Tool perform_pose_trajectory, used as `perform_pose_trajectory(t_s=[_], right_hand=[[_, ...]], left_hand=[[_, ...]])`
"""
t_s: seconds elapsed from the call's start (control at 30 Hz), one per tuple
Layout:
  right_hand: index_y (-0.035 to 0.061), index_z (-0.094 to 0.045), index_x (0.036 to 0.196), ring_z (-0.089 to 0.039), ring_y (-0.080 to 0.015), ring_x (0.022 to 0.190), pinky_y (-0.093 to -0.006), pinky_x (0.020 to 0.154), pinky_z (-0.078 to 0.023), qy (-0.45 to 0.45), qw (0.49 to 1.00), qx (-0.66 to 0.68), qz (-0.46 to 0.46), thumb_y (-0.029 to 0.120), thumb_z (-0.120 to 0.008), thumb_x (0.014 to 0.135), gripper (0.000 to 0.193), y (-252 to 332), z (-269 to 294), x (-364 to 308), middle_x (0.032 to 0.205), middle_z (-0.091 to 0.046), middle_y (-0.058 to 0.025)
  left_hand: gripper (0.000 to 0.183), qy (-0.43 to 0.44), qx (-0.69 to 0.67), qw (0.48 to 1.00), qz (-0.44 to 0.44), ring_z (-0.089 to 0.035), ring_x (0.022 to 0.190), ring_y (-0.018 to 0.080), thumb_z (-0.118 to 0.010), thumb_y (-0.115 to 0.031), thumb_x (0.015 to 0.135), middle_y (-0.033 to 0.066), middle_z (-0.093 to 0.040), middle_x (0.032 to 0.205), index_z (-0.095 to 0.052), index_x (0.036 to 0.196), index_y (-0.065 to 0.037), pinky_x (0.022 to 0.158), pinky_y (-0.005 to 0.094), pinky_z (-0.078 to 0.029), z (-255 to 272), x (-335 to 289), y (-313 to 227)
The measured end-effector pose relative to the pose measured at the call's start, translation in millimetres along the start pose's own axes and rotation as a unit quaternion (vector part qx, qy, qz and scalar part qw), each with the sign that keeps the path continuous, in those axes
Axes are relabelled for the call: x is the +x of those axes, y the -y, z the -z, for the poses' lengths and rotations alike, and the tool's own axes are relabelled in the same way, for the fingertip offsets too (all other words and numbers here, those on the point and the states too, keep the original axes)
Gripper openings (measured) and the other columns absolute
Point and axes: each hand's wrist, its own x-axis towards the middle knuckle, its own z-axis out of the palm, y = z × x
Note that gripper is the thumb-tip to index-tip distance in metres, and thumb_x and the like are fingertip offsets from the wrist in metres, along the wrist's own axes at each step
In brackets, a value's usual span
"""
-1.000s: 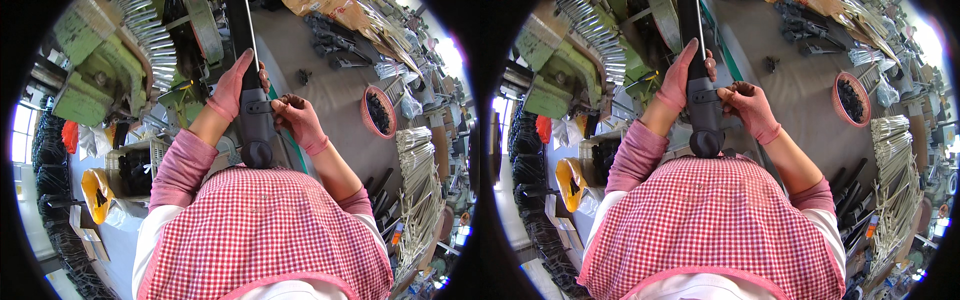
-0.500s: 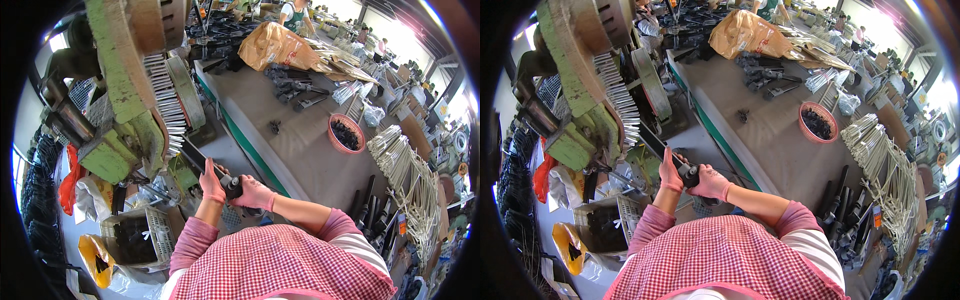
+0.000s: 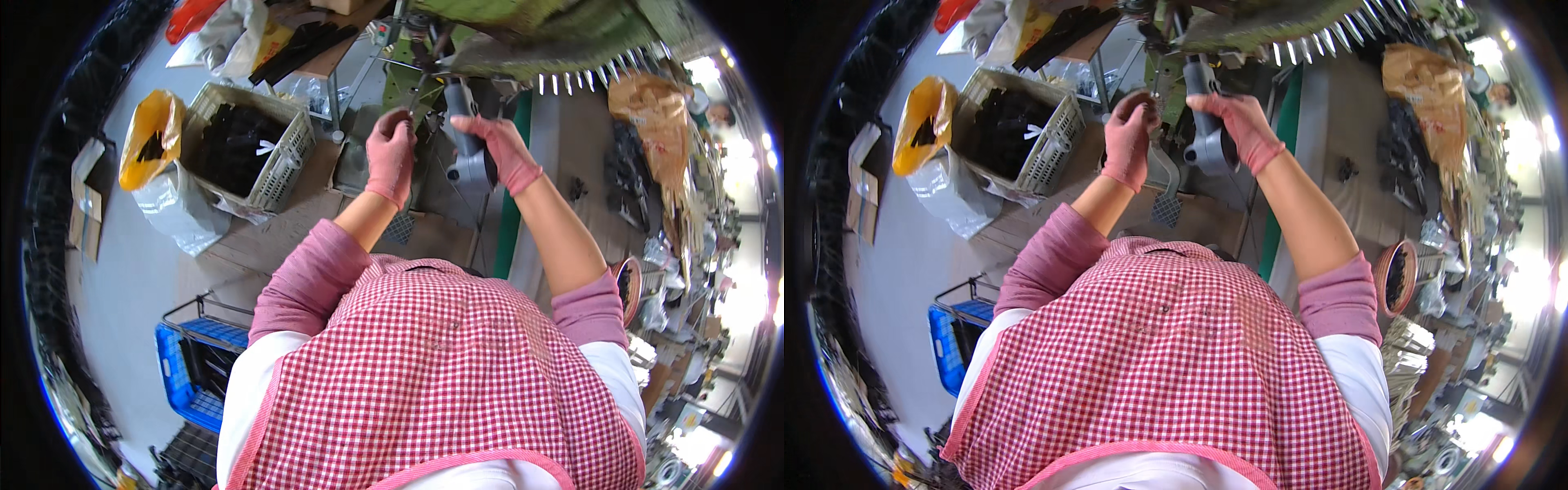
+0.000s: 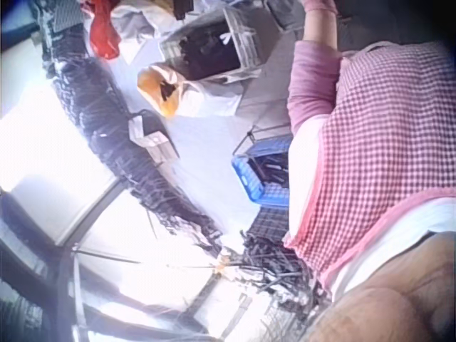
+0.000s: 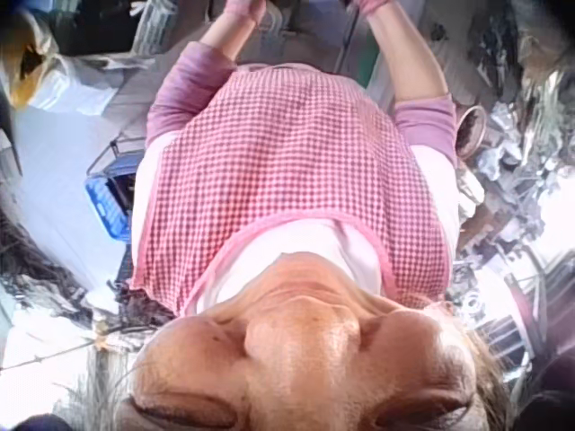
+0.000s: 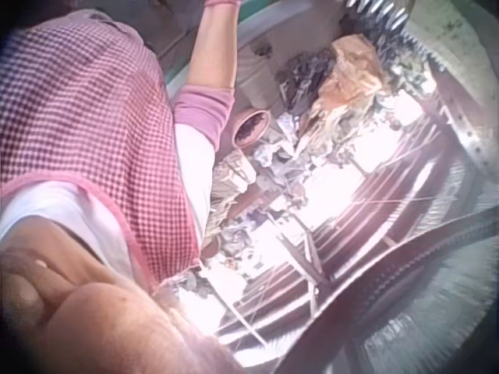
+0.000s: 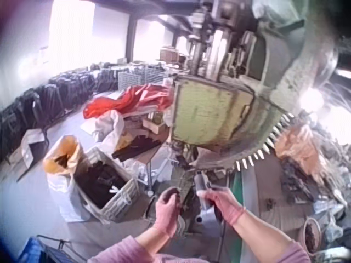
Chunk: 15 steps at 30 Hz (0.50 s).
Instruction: The person assembles metal rods with black plastic components at a factory workstation. They pick up rods and plastic parts, fit them together by hand, and place the assembled units on the table. The person also handles a red basket of small black parts and a white bag of components.
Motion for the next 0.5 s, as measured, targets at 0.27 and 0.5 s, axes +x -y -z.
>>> perform_pose_trajectory(t_s=[0.27, 0.5], right_hand=[[0.0057, -0.061, 0.100, -0.067, -0.0185, 0.065, -0.0333, 0.054, -0.058, 0.075, 0.994, -0.076, -0.025, 0.032, -0.081, 0.075, 0.041, 19, -21, 62, 0.080, -0.061, -0.0046], [0.0076, -0.062, 0.099, -0.065, -0.0171, 0.064, -0.0319, 0.054, -0.057, 0.087, 0.988, -0.122, -0.025, 0.033, -0.081, 0.076, 0.039, 29, -22, 62, 0.080, -0.061, -0.0026]], left_hand=[[0.038, 0.066, -0.014, 0.998, -0.001, -0.063, 0.104, 0.0168, -0.057, -0.006, 0.093, 0.0131, -0.063, 0.120, -0.053, 0.129, 0.008, 0.089, 0.0258, -0.051, 5, 37, -18], [0.040, 0.129, 0.025, 0.990, 0.057, -0.067, 0.090, 0.0168, -0.068, -0.012, 0.090, 0.0108, -0.068, 0.105, -0.058, 0.124, 0.008, 0.082, 0.0278, -0.055, 9, 54, -47]])
